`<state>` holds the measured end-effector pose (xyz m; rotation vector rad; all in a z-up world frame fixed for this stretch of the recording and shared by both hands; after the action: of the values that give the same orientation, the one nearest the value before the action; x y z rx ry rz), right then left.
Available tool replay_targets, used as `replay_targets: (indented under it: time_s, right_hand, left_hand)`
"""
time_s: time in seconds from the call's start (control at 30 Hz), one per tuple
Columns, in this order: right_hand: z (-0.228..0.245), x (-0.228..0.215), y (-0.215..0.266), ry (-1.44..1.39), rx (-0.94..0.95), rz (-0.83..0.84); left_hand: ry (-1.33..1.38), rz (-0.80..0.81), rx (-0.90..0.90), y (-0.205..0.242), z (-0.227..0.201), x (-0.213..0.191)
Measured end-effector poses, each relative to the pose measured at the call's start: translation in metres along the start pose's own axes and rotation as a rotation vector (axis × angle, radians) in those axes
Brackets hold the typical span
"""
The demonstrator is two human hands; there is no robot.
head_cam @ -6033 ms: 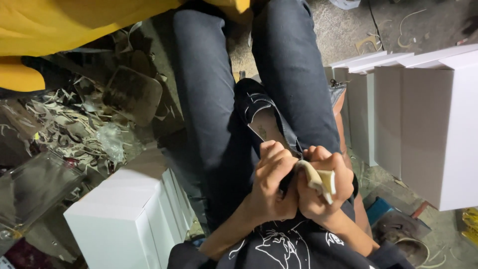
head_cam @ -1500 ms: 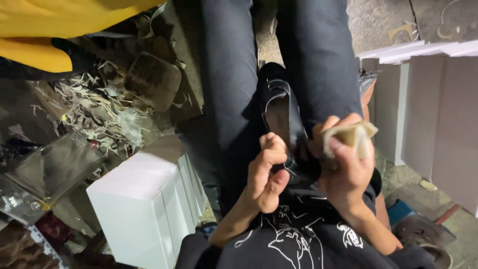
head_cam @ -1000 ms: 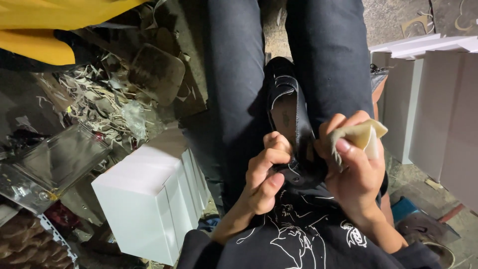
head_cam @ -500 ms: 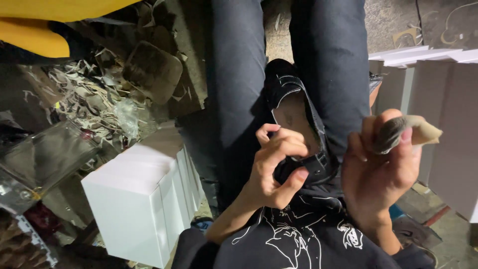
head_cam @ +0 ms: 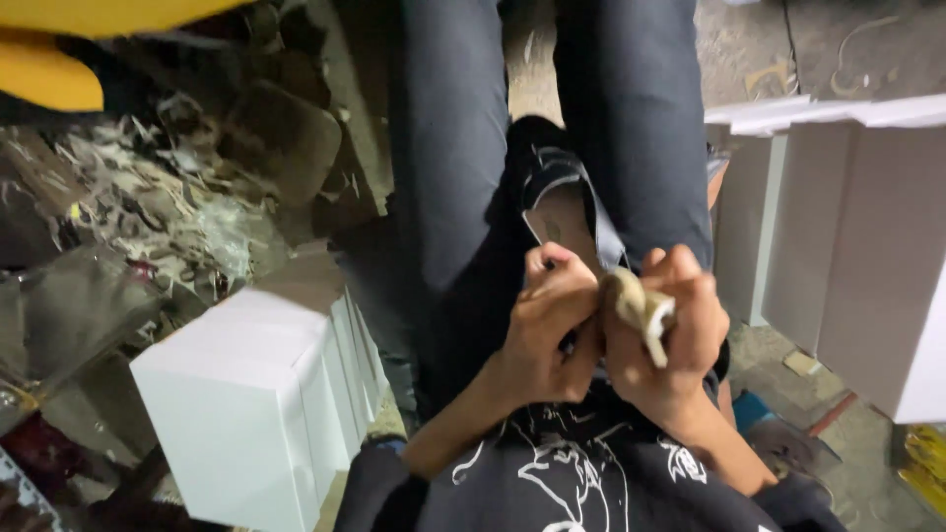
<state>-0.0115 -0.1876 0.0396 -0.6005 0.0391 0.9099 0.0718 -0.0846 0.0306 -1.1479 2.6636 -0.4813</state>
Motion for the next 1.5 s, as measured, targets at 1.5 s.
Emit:
replay_targets:
  time_s: [1.5]
  right_hand:
    - [-0.018, 0.064, 0.0, 0.036, 0.1, 0.38]
  left_hand:
    - [-0.099, -0.69, -0.225, 0.095, 0.015, -0.095]
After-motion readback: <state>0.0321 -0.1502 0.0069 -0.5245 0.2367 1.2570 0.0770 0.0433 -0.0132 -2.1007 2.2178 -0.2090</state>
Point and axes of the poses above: each hand's wrist, its own y-axis away from the middle knuckle, its own x-axis out of the palm, z = x × y, the point moved 10 cm from there along -y, towards the middle knuckle, and after that the axes turned 5 degrees about z, right-handed, at the moved point
